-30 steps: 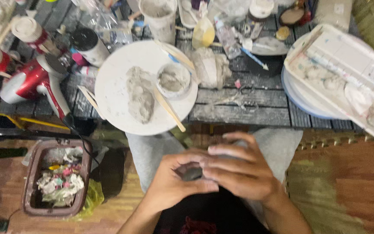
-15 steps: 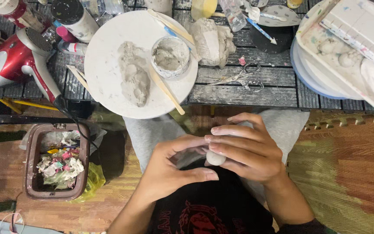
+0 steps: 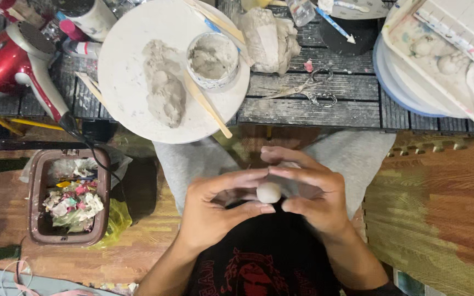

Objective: The person shapes a small piece of clay into a ball by rolling it between their palms and fingers. They then use a wooden modeling tool to smooth and refine the surface of the clay ball.

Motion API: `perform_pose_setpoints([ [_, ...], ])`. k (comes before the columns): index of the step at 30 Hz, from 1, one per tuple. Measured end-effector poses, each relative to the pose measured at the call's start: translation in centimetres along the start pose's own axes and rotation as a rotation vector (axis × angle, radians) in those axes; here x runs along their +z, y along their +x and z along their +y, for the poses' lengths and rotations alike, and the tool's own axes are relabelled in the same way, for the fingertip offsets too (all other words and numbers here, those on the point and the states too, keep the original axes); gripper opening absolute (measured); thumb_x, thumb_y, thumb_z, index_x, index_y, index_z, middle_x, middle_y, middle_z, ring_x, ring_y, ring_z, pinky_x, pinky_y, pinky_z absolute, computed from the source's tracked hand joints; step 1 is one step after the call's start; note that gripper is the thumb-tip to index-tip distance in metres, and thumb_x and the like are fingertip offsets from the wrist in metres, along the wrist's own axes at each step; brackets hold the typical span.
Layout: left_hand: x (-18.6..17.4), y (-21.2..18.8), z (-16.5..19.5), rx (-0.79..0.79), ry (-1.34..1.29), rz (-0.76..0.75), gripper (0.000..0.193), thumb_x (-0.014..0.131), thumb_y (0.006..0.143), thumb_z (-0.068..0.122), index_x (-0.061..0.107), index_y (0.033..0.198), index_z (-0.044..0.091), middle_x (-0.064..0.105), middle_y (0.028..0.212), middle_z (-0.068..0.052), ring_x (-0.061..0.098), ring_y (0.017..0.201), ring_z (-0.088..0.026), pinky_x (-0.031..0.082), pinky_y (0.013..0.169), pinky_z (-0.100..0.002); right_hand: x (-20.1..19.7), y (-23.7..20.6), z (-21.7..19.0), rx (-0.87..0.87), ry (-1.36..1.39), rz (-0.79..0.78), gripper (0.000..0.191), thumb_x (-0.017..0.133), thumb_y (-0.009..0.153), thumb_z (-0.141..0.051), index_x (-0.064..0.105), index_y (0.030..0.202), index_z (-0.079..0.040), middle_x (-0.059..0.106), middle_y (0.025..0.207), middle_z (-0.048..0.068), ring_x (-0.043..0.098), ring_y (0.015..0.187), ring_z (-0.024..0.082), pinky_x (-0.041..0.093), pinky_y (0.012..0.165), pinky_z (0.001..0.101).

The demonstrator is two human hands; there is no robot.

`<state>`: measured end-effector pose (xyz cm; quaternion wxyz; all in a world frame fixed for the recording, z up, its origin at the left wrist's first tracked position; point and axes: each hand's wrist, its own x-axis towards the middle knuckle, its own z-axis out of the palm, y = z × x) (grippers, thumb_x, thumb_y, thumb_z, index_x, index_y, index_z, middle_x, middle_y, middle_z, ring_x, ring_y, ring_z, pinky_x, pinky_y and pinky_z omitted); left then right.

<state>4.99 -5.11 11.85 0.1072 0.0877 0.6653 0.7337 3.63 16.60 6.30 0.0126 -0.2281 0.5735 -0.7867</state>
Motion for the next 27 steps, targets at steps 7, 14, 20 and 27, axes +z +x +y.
perform_pose_setpoints([
  [7,-0.2,-0.7,0.0,0.234,0.224,-0.036,0.038,0.09,0.08,0.011,0.076,0.114,0.002,0.08,0.108,-0.013,0.082,0.097,-0.021,0.067,0.085,-0.031,0.6,-0.6,0.9,-0.156,0.052,0.005,0.035,0.087,0.09,-0.022,0.074,0.117,-0.004,0.055,0.152,0.025,0.051,0.145,0.04,0.044,0.124,0.0565],
  [14,-0.3,-1.2,-0.1,0.434,0.257,-0.115,0.03,0.084,0.089,0.01,0.075,0.117,0.004,0.078,0.115,-0.014,0.081,0.105,-0.026,0.068,0.088,-0.032,1.0,-2.0,1.0,-0.197,0.027,0.022,0.036,0.086,0.089,-0.025,0.077,0.112,0.001,0.052,0.153,0.024,0.052,0.143,0.039,0.05,0.119,0.0569],
  [20,-0.2,-1.5,0.3,0.531,0.298,-0.169,0.03,0.082,0.091,0.009,0.075,0.12,0.005,0.077,0.116,-0.015,0.082,0.105,-0.027,0.07,0.09,-0.034,0.9,-1.9,1.6,-0.324,0.036,-0.03,0.044,0.09,0.081,-0.032,0.075,0.111,-0.002,0.048,0.157,0.019,0.048,0.15,0.036,0.043,0.124,0.0543],
  [27,0.4,-1.7,-0.2,0.534,0.211,-0.152,0.038,0.086,0.086,0.009,0.072,0.12,0.001,0.076,0.116,-0.019,0.079,0.11,-0.03,0.068,0.097,-0.039,1.3,-2.9,1.8,-0.364,0.095,0.007,0.037,0.09,0.081,-0.029,0.08,0.109,-0.008,0.044,0.164,0.01,0.05,0.145,0.031,0.045,0.123,0.0524],
])
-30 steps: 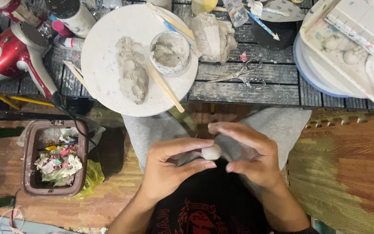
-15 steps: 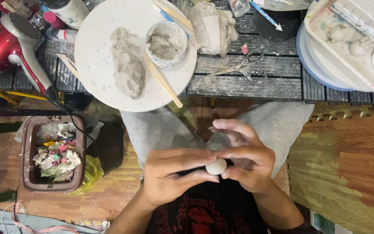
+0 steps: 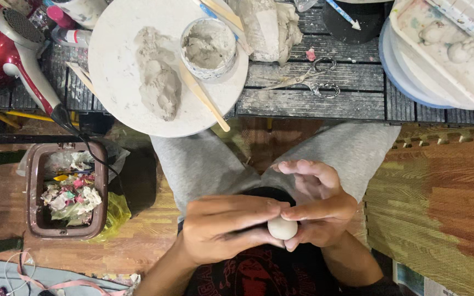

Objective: The person shapes a small piece of clay into a ball by rolling it between their palms and fingers. They then use a wooden modeling tool to smooth and refine the surface of the clay ball.

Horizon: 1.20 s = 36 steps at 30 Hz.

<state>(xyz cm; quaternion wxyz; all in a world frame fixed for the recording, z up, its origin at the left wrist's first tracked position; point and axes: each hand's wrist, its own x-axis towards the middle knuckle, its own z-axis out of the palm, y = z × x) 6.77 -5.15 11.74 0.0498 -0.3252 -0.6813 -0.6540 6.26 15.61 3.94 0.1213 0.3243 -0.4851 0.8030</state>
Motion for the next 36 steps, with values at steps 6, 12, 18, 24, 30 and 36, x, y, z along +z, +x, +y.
perform_pose_setpoints([
  [6,1.8,-0.8,-1.6,0.03,-0.107,0.134,0.035,0.089,0.082,0.009,0.075,0.113,0.002,0.077,0.113,-0.021,0.081,0.105,-0.032,0.07,0.086,-0.036,0.7,-0.2,0.7,-0.062,0.017,0.053,0.035,0.088,0.082,-0.031,0.08,0.109,-0.01,0.041,0.165,0.009,0.053,0.144,0.032,0.048,0.119,0.0513],
  [12,2.1,-1.2,-2.2,0.063,-0.145,0.106,0.036,0.09,0.08,0.01,0.075,0.111,0.002,0.076,0.111,-0.02,0.08,0.103,-0.032,0.069,0.088,-0.039,0.8,-0.2,0.9,-0.123,0.015,0.056,0.036,0.087,0.082,-0.033,0.08,0.11,-0.011,0.041,0.165,0.01,0.055,0.144,0.031,0.051,0.115,0.0488],
  [18,2.4,-1.6,-2.7,0.061,-0.155,0.108,0.032,0.089,0.082,0.007,0.076,0.111,0.005,0.075,0.114,-0.021,0.08,0.104,-0.032,0.069,0.085,-0.036,0.9,-0.4,1.2,-0.087,0.079,0.083,0.039,0.088,0.082,-0.033,0.081,0.115,-0.013,0.043,0.166,0.011,0.055,0.141,0.031,0.049,0.116,0.0495],
  [24,2.7,-2.5,-3.6,-0.03,-0.386,0.125,0.025,0.087,0.085,0.003,0.078,0.108,0.008,0.073,0.121,-0.024,0.078,0.109,-0.03,0.07,0.089,-0.036,0.9,-0.8,1.3,-0.037,0.149,0.082,0.039,0.088,0.083,-0.033,0.081,0.117,-0.014,0.044,0.165,0.01,0.055,0.141,0.031,0.049,0.117,0.0493],
  [30,3.8,-2.6,-4.2,-0.291,-0.628,0.235,0.036,0.08,0.076,0.032,0.079,0.108,0.015,0.075,0.115,-0.022,0.077,0.107,-0.031,0.068,0.089,-0.039,1.5,-0.8,1.7,-0.019,0.194,0.12,0.041,0.088,0.082,-0.035,0.081,0.119,-0.019,0.046,0.163,0.011,0.055,0.139,0.032,0.051,0.115,0.0487],
  [36,4.5,-3.0,-4.4,-0.195,-0.7,0.194,0.022,0.085,0.094,0.024,0.079,0.111,0.011,0.068,0.13,-0.021,0.071,0.117,-0.03,0.061,0.103,-0.041,1.2,-0.4,1.4,0.043,0.166,0.086,0.042,0.087,0.082,-0.035,0.08,0.12,-0.02,0.043,0.163,0.011,0.053,0.144,0.035,0.055,0.112,0.0466],
])
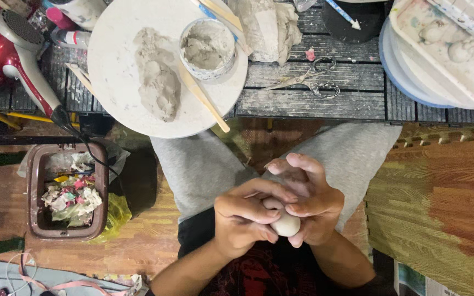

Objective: The person shapes a small piece of clay into a ball by rolling it between their palms and fingers. They then use a wooden modeling tool to smooth and refine the surface of the clay ball.

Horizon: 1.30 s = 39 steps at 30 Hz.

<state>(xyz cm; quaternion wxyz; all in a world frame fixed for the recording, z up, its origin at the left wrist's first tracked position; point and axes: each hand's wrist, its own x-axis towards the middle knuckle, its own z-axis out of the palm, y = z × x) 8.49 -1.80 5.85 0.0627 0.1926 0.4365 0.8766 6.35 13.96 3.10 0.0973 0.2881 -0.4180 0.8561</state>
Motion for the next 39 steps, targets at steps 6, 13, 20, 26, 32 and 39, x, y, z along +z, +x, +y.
perform_pose_setpoints([
  [6,0.4,-0.1,-1.4,0.085,-0.147,0.082,0.014,0.081,0.1,0.019,0.08,0.108,0.009,0.066,0.133,-0.022,0.067,0.121,-0.031,0.056,0.107,-0.044,0.1,-0.5,0.3,0.034,0.014,0.052,0.041,0.089,0.081,-0.033,0.081,0.119,-0.017,0.044,0.163,0.011,0.053,0.144,0.034,0.054,0.112,0.0474],
  [13,0.6,0.1,-2.0,-0.013,-0.414,0.146,0.03,0.072,0.104,0.027,0.07,0.126,0.007,0.063,0.133,-0.023,0.066,0.116,-0.032,0.055,0.105,-0.046,-0.3,-0.9,0.7,0.03,-0.026,0.07,0.04,0.088,0.082,-0.037,0.082,0.117,-0.018,0.046,0.164,0.012,0.054,0.141,0.032,0.05,0.118,0.0491],
  [20,0.6,0.1,-1.8,-0.151,-0.534,0.092,0.023,0.076,0.101,0.016,0.07,0.121,0.005,0.062,0.128,-0.016,0.06,0.124,-0.026,0.051,0.11,-0.042,-0.5,-0.6,0.8,0.026,-0.107,0.029,0.039,0.085,0.084,-0.042,0.081,0.115,-0.019,0.046,0.164,0.013,0.055,0.141,0.032,0.053,0.119,0.0521],
  [26,0.6,0.0,-1.8,-0.165,-0.493,0.156,0.018,0.077,0.102,0.013,0.069,0.115,0.004,0.061,0.122,-0.014,0.06,0.117,-0.023,0.051,0.105,-0.04,-0.4,0.0,0.4,-0.017,-0.197,0.065,0.04,0.086,0.083,-0.042,0.079,0.108,-0.012,0.048,0.159,0.016,0.055,0.14,0.033,0.05,0.119,0.0502],
  [32,0.3,0.1,-0.4,-0.137,-0.276,0.265,0.016,0.071,0.107,0.012,0.071,0.109,-0.004,0.069,0.118,-0.02,0.068,0.115,-0.029,0.055,0.103,-0.044,-1.1,0.9,-0.6,-0.095,-0.513,0.025,0.036,0.089,0.08,-0.033,0.079,0.106,-0.01,0.05,0.156,0.011,0.055,0.139,0.028,0.048,0.119,0.0449],
  [39,0.3,0.2,1.3,-0.168,-0.03,0.123,0.033,0.079,0.096,0.002,0.069,0.127,-0.006,0.07,0.128,-0.023,0.071,0.116,-0.029,0.061,0.1,-0.042,-1.0,1.6,-1.5,-0.141,-0.481,0.005,0.032,0.09,0.082,-0.022,0.081,0.111,-0.011,0.05,0.156,0.009,0.054,0.143,0.026,0.047,0.117,0.0414],
])
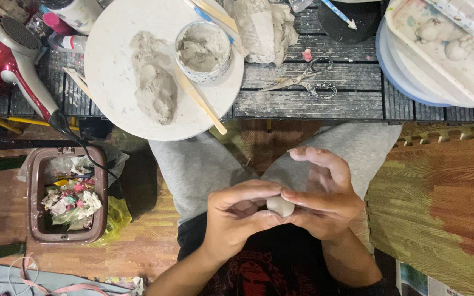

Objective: The person shapes a small piece of clay into a ball by rolling it between their palms and fingers. They then use a wooden modeling tool to smooth and refine the surface of the clay ball.

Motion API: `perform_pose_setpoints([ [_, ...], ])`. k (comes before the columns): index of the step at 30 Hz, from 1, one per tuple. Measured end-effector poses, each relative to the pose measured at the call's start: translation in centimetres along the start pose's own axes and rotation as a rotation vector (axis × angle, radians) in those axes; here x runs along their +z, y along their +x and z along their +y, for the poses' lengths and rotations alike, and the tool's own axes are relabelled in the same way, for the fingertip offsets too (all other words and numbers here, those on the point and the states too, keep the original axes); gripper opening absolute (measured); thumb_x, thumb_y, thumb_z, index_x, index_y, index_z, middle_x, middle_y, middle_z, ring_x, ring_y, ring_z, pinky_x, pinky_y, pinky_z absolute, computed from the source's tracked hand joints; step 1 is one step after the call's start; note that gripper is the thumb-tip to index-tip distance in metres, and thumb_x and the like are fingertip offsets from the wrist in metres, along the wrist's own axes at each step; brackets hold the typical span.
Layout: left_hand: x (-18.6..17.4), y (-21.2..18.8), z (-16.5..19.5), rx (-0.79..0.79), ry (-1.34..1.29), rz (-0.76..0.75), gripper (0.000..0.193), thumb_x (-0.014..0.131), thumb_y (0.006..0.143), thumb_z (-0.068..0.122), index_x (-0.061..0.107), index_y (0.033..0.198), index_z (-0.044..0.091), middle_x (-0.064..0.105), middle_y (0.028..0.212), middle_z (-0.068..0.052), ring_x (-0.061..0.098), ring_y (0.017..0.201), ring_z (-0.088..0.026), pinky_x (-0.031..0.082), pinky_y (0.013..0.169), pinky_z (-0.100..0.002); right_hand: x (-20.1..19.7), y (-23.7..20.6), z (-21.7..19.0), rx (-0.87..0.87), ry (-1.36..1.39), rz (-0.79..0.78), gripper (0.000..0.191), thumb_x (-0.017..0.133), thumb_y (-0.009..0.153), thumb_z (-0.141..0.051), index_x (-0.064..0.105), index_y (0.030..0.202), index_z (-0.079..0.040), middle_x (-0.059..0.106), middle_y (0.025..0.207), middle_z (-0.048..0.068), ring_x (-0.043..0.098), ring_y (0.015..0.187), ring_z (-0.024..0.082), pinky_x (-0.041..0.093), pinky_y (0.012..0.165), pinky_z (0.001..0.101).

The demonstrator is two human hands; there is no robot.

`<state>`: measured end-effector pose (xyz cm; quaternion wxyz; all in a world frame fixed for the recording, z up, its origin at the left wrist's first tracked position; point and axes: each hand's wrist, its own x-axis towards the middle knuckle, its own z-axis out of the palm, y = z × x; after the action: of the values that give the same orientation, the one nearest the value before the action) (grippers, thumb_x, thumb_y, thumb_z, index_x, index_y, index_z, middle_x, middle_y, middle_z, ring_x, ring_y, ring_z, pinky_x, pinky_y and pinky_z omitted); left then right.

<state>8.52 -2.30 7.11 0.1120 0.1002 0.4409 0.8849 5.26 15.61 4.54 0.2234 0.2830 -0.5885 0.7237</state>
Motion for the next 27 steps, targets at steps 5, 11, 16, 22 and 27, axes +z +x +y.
perform_pose_setpoints([
  [5,-1.1,0.5,0.6,0.141,0.331,-0.091,0.03,0.084,0.091,0.012,0.076,0.119,0.004,0.07,0.132,-0.02,0.074,0.119,-0.029,0.064,0.105,-0.042,-0.3,0.1,-1.2,0.074,0.018,-0.038,0.038,0.091,0.08,-0.024,0.079,0.113,-0.01,0.05,0.158,0.011,0.053,0.141,0.029,0.045,0.121,0.0437],
  [11,-0.9,0.9,-2.5,0.286,-0.029,-0.053,0.021,0.088,0.088,0.02,0.082,0.108,0.017,0.062,0.134,-0.014,0.065,0.113,-0.025,0.056,0.1,-0.041,0.8,-0.7,-1.0,0.107,0.12,-0.036,0.035,0.089,0.084,-0.03,0.08,0.115,-0.016,0.058,0.149,0.01,0.055,0.137,0.028,0.05,0.117,0.0454],
  [16,-0.6,0.9,-4.2,0.356,-0.07,-0.007,0.015,0.082,0.093,0.034,0.082,0.1,0.02,0.05,0.15,-0.015,0.054,0.124,-0.025,0.045,0.106,-0.041,1.4,-1.7,-0.8,0.119,0.049,-0.029,0.037,0.084,0.086,-0.039,0.077,0.118,-0.02,0.075,0.117,0.001,0.059,0.131,0.028,0.051,0.109,0.0498],
  [22,-0.4,1.5,-3.7,0.353,-0.121,-0.133,0.022,0.082,0.092,0.041,0.078,0.105,0.024,0.04,0.162,-0.012,0.049,0.123,-0.023,0.045,0.103,-0.039,1.4,-1.9,-1.0,0.069,0.065,-0.029,0.036,0.083,0.086,-0.042,0.077,0.115,-0.02,0.075,0.107,0.002,0.057,0.131,0.028,0.047,0.109,0.0534],
  [27,0.2,1.4,-4.2,0.305,-0.264,-0.111,0.012,0.082,0.094,0.035,0.079,0.103,0.028,0.038,0.163,-0.014,0.045,0.138,-0.025,0.044,0.108,-0.042,1.5,-1.7,-0.9,0.033,0.053,-0.027,0.036,0.084,0.084,-0.041,0.077,0.113,-0.02,0.074,0.105,0.001,0.059,0.129,0.028,0.047,0.109,0.0551],
])
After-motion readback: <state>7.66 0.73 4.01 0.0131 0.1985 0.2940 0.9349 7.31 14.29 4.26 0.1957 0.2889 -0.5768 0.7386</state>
